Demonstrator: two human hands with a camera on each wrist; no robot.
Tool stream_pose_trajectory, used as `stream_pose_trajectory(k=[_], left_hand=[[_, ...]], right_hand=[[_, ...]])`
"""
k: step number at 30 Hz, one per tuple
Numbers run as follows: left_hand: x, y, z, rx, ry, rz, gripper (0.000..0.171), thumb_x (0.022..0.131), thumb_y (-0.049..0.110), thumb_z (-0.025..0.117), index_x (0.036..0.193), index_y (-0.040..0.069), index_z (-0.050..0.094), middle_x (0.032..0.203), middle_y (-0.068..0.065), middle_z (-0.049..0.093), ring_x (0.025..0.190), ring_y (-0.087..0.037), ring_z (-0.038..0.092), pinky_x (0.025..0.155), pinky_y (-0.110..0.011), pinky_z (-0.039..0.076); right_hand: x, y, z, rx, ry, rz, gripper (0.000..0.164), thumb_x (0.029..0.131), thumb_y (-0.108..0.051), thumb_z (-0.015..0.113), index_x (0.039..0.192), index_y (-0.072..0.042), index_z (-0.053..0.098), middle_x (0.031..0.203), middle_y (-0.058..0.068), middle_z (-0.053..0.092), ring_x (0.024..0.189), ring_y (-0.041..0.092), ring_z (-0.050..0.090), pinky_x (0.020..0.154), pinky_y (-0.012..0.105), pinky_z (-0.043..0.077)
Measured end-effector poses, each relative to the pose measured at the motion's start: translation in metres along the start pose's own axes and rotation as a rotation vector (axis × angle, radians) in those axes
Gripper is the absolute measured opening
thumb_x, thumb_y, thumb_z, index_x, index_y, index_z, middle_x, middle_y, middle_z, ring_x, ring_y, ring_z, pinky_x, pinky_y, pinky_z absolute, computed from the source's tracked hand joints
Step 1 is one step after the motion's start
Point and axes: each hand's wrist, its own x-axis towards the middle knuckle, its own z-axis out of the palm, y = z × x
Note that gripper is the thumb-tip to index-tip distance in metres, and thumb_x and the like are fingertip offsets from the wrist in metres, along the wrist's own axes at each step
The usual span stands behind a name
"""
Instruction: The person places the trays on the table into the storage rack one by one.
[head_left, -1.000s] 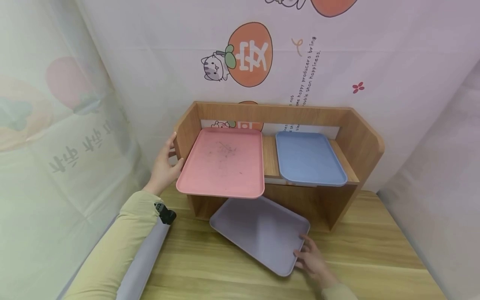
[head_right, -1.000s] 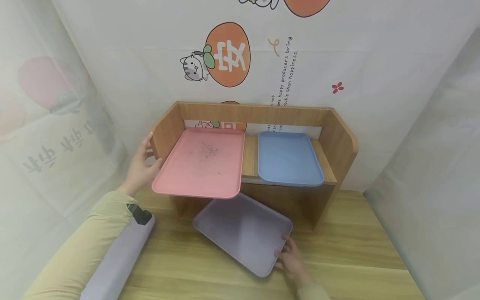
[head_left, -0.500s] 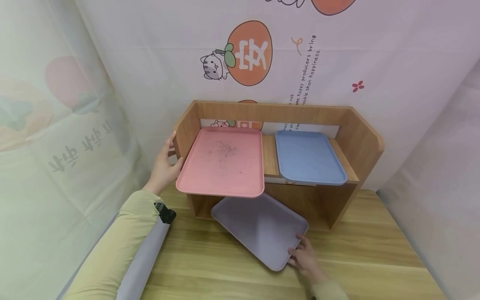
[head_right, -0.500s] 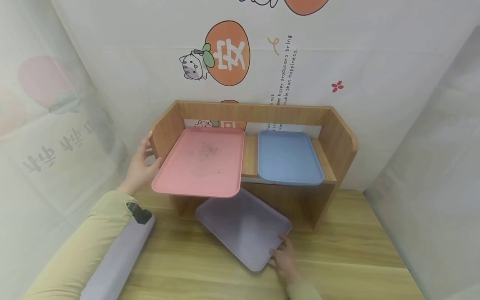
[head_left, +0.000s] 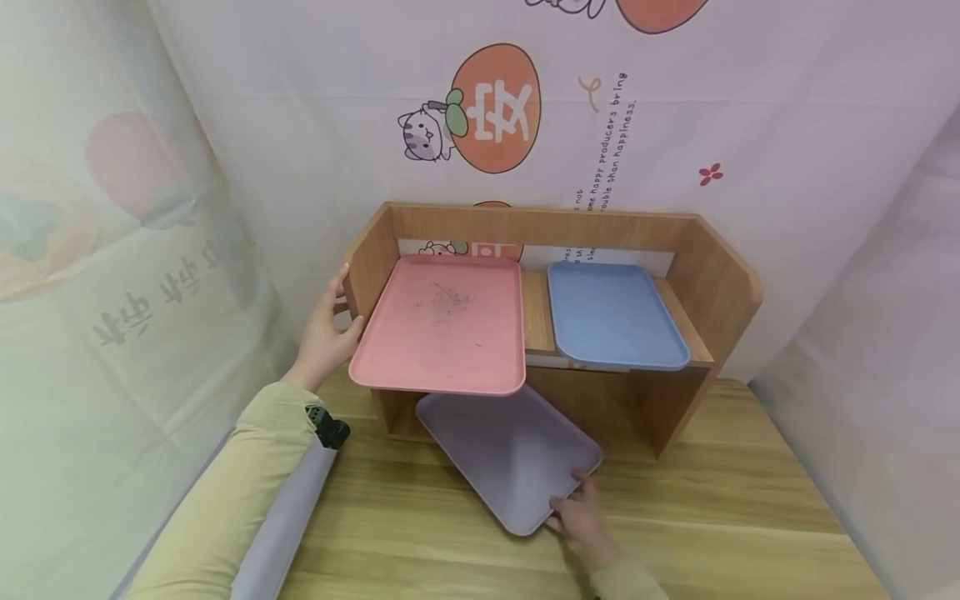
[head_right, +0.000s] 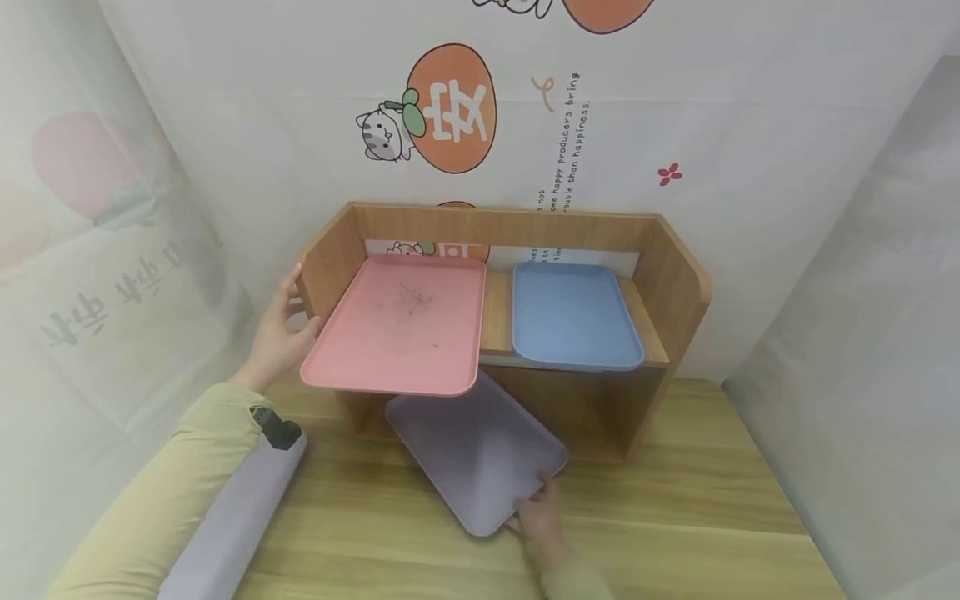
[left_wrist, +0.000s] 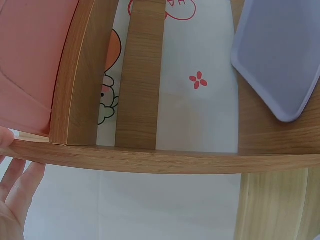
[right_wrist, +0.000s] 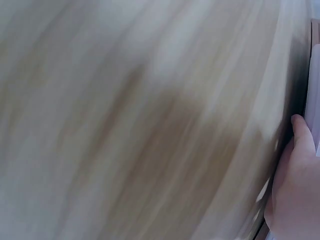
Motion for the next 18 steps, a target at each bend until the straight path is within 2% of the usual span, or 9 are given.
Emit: stream_pose_trajectory(k=[9,11,15,18], left_hand=[[0.000,0.001,-0.001,0.009,0.007,0.010,0.084,0.089,-0.001,0.056,0.152,0.034,0.013,0.136,-0.024,0.037,0.119,-0.045,0.047,0.085,-0.055,0.052],[-0.001,0.001,-0.001,0.012,0.009,0.012,0.083,0.089,-0.002,0.056,0.152,0.033,0.013,0.136,-0.024,0.037,0.118,-0.045,0.047,0.085,-0.055,0.052],[-0.002,0.002,-0.001,0.017,0.012,0.010,0.083,0.089,-0.001,0.056,0.152,0.033,0.013,0.136,-0.024,0.037,0.118,-0.045,0.047,0.085,-0.055,0.053],[-0.002,0.001,-0.001,0.014,0.009,0.009,0.083,0.089,-0.001,0.056,0.152,0.034,0.013,0.136,-0.024,0.037,0.119,-0.045,0.047,0.085,-0.055,0.052]], right_hand=[[-0.004,0.002,0.016,0.017,-0.031,0.005,0.075,0.085,0.020,0.039,0.144,0.002,-0.004,0.131,0.049,0.018,0.100,0.043,0.059,0.084,0.051,0.054],[-0.005,0.004,0.018,0.015,-0.049,0.006,0.075,0.085,0.018,0.041,0.144,0.002,-0.004,0.131,0.050,0.019,0.099,0.040,0.060,0.084,0.049,0.055],[-0.007,0.007,0.022,-0.012,-0.122,0.033,0.072,0.090,0.012,0.043,0.143,0.001,-0.003,0.129,0.048,0.025,0.090,0.024,0.064,0.082,0.041,0.057],[-0.011,0.007,0.023,-0.030,-0.193,0.058,0.069,0.092,0.008,0.044,0.144,0.000,-0.002,0.119,0.041,0.039,0.082,0.017,0.063,0.080,0.038,0.058]])
